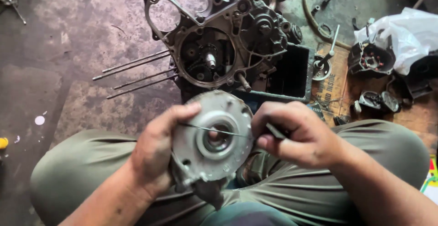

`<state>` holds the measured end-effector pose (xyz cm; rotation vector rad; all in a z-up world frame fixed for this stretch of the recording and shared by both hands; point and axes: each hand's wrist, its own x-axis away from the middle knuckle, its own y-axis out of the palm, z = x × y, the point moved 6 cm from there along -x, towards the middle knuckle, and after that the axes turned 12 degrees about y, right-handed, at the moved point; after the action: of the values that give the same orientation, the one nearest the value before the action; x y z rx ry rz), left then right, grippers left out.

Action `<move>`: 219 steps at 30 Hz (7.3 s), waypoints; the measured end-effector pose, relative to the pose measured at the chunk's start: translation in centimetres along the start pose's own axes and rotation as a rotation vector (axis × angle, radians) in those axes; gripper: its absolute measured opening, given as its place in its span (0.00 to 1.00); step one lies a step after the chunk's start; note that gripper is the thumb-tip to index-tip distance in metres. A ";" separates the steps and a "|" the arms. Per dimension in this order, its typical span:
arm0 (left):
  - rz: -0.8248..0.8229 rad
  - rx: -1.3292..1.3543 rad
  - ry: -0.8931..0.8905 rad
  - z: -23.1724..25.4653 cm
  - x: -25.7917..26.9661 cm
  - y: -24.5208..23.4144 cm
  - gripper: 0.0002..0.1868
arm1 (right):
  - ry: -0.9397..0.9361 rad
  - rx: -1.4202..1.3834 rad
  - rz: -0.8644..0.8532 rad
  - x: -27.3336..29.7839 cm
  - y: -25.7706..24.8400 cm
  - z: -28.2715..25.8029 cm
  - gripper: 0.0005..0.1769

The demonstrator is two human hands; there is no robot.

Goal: Clean and assemble motorcycle engine components including the timing chain and oil seal plate.

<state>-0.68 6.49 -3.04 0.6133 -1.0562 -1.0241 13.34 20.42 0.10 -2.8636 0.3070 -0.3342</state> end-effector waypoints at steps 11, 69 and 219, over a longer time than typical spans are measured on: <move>0.483 -0.025 0.549 5.1 0.3 -3.6 0.25 | -0.020 0.192 0.030 2.7 -1.4 0.6 0.06; -0.291 -1.562 1.284 7.2 6.8 3.8 0.26 | -0.134 -0.275 0.560 4.2 -6.1 2.7 0.09; 0.067 0.058 0.433 -3.4 -1.7 2.1 0.28 | 0.288 -0.338 0.320 4.1 -2.3 14.9 0.13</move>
<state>3.06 8.70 -3.38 0.7996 -0.7206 -0.7579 21.38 24.83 -12.58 -3.0104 0.9461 -0.6886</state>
